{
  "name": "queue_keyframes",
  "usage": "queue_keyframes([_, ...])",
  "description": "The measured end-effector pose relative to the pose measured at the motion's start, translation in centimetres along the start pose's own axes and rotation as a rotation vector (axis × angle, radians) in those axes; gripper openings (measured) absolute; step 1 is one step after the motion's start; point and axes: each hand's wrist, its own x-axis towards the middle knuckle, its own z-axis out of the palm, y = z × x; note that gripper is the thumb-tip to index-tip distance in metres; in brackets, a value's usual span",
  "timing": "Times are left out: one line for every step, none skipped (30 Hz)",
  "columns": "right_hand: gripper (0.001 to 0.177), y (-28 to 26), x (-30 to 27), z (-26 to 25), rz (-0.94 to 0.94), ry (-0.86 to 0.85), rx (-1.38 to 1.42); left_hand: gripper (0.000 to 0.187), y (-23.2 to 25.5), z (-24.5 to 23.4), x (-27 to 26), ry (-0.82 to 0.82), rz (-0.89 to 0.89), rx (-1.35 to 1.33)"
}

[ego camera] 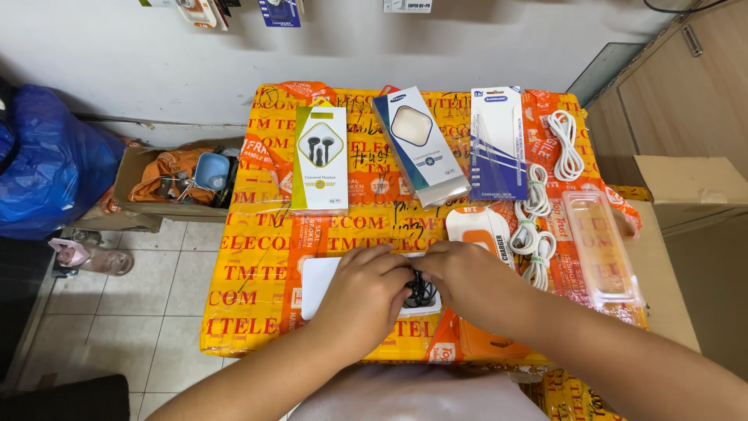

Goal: Unboxing and inspecting electronic accessories including charger cables and earphones.

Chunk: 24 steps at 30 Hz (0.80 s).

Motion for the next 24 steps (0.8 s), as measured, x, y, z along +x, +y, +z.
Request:
queue_keyframes([0.024, -0.4, -0.1, -0.7, -0.001, -0.002, 0.002, 0.019, 0.1, 0.1, -0.1, -0.001, -0.003, 0.000])
queue_keyframes([0.026, -0.9, -0.1, -1.4, -0.019, -0.055, 0.059, 0.017, 0.2, 0.1, -0.3, 0.016, 0.035, 0.035])
queue_keyframes([0.030, -1.2, 0.0, -2.4, -0.039, -0.102, 0.111, 0.016, 0.1, 0.0, -0.1, 0.036, 0.079, 0.073])
queue_keyframes([0.030, -1.1, -0.3, -1.8, -0.042, -0.099, 0.108, 0.016, 0.2, 0.0, -0.2, 0.038, 0.082, 0.076])
queue_keyframes([0.034, -0.7, -0.4, -1.6, -0.073, -0.109, 0.059, 0.014, 0.2, 0.1, 0.1, 0.030, 0.100, 0.111])
queue_keyframes([0.039, -0.4, -0.5, -1.4, -0.104, -0.119, 0.008, 0.013, 0.1, 0.1, 0.3, 0.021, 0.118, 0.147])
queue_keyframes([0.039, -0.2, -0.2, -1.3, -0.109, -0.120, 0.002, 0.013, 0.1, 0.1, 0.3, 0.029, 0.117, 0.149])
queue_keyframes([0.023, 0.0, 0.1, -1.2, -0.099, -0.185, -0.051, 0.016, 0.2, 0.1, 0.2, 0.006, 0.117, 0.160])
queue_keyframes([0.011, 0.1, 0.4, -1.1, -0.090, -0.249, -0.105, 0.019, 0.2, 0.2, 0.1, -0.017, 0.117, 0.173])
queue_keyframes([0.011, 0.0, 0.4, -1.1, -0.095, -0.250, -0.112, 0.019, 0.2, 0.3, 0.0, -0.009, 0.116, 0.176])
queue_keyframes([0.008, 0.1, 0.7, -1.4, -0.149, -0.148, -0.096, 0.016, 0.0, 0.3, 0.2, -0.081, 0.082, 0.167])
queue_keyframes([0.009, 0.1, 1.0, -1.7, -0.203, -0.048, -0.080, 0.012, -0.2, 0.3, 0.5, -0.152, 0.047, 0.159])
queue_keyframes([0.009, 0.5, 1.1, -1.0, -0.211, -0.042, -0.090, 0.012, -0.4, 0.5, 0.2, -0.141, 0.051, 0.167])
queue_keyframes([0.007, 0.9, 1.1, -0.3, -0.221, -0.014, -0.089, 0.010, -0.6, 0.7, 0.0, -0.078, 0.101, 0.163])
queue_keyframes([0.006, 1.4, 1.2, 0.2, -0.231, 0.015, -0.086, 0.009, -0.9, 0.9, -0.1, -0.019, 0.151, 0.160])
queue_keyframes([0.006, 1.5, 1.4, 0.2, -0.238, 0.021, -0.095, 0.009, -0.7, 0.3, 0.3, -0.010, 0.156, 0.168])
queue_keyframes([0.008, 1.5, 1.3, 0.5, -0.191, -0.020, -0.099, 0.008, -0.4, -0.1, 0.2, -0.026, 0.151, 0.143])
queue_keyframes([0.010, 1.4, 1.2, 0.9, -0.142, -0.061, -0.104, 0.009, -0.1, -0.4, 0.2, -0.043, 0.147, 0.118])
queue_keyframes([0.010, 1.5, 1.2, 1.0, -0.144, -0.065, -0.102, 0.009, -0.1, -1.5, 0.6, -0.042, 0.142, 0.117])
queue_keyframes([0.006, 1.5, 1.2, 1.1, -0.170, -0.060, -0.122, 0.008, -0.1, -2.5, 1.0, -0.115, 0.110, 0.055])
queue_keyframes([0.003, 1.6, 1.2, 1.2, -0.194, -0.052, -0.143, 0.008, -0.1, -3.6, 1.6, -0.189, 0.081, -0.006])
queue_keyframes([0.003, 1.5, 1.3, 1.1, -0.194, -0.053, -0.142, 0.008, -1.1, -4.6, 2.3, -0.189, 0.081, -0.006])
queue_keyframes([0.004, 1.3, 1.3, 1.1, -0.163, -0.101, -0.210, 0.008, -2.1, -5.6, 3.0, -0.104, 0.143, 0.166])
queue_keyframes([0.009, 1.1, 1.3, 1.1, -0.131, -0.150, -0.278, 0.012, -3.1, -6.6, 3.6, -0.018, 0.204, 0.337])
